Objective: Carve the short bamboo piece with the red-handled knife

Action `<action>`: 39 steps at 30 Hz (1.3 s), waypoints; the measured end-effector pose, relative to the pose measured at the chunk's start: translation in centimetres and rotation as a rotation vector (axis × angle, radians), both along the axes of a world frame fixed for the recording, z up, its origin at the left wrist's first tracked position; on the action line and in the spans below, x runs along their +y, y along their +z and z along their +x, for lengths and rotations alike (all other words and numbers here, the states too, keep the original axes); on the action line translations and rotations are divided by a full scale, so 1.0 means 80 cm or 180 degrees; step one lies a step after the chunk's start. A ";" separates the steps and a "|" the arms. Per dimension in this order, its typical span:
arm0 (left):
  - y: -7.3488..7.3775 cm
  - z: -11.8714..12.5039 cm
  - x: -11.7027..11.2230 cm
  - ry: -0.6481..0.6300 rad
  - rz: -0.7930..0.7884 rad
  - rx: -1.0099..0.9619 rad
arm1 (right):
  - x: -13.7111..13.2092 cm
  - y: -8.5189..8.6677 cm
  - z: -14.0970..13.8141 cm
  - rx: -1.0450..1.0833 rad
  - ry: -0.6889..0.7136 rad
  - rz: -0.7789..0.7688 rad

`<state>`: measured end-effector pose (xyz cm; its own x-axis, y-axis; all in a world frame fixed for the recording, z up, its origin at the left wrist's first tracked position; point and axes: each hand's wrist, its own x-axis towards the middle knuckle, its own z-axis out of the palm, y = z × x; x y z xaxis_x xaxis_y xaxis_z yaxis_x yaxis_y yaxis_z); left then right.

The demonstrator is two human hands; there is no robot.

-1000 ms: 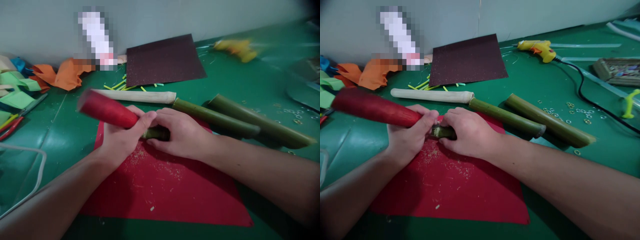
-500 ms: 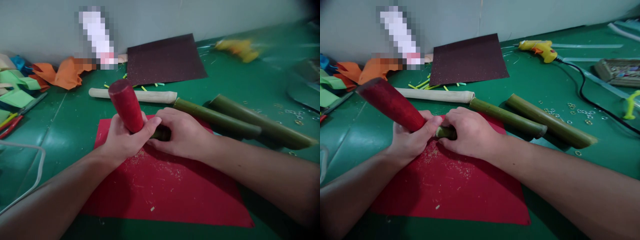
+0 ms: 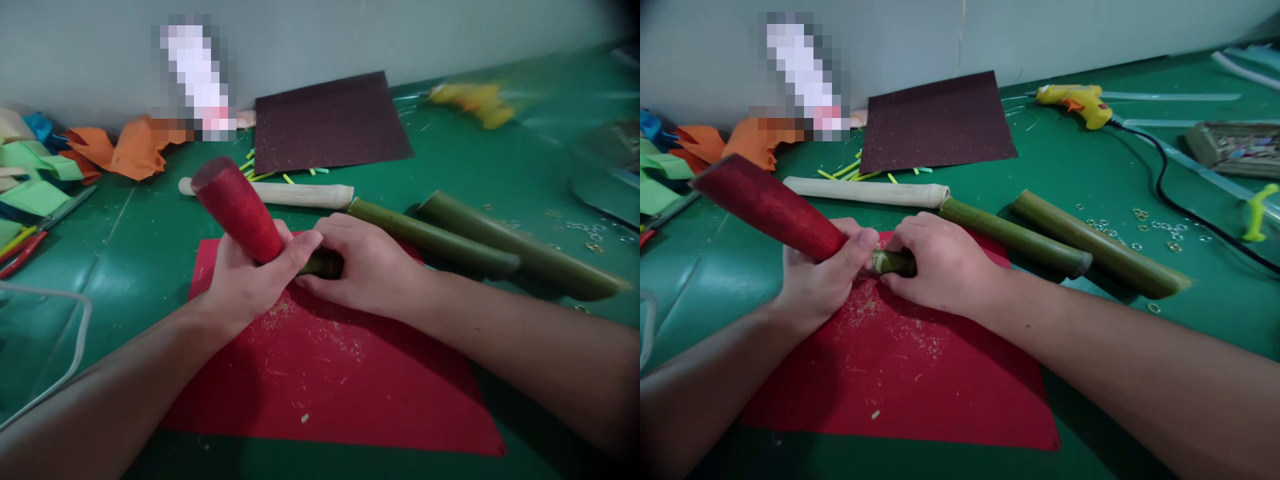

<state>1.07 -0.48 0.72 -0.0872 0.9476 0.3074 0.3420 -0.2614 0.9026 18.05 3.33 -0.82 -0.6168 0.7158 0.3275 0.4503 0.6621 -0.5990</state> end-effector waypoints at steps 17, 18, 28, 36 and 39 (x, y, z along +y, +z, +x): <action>-0.005 -0.003 0.002 0.0275 0.0176 0.0096 | 0.003 0.000 -0.001 -0.0074 -0.0002 0.0113; -0.004 -0.004 0.003 0.0324 0.0259 0.0030 | 0.004 0.000 0.000 -0.0102 0.0024 0.0098; 0.015 -0.004 0.007 0.0429 0.0028 -0.0237 | 0.013 0.005 0.008 -0.0252 0.0116 0.0372; 0.013 -0.006 0.004 0.0147 -0.0165 -0.0328 | 0.007 0.004 0.005 0.0094 -0.0029 0.0780; 0.006 -0.009 0.003 0.0082 0.0131 0.0079 | 0.001 0.010 0.005 0.0478 -0.0307 0.1057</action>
<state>0.37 -0.22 1.23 -0.1032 0.9316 0.3485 0.3712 -0.2890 0.8824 18.48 3.39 -0.05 -0.4791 0.6078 0.6333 0.4437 0.7902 -0.4227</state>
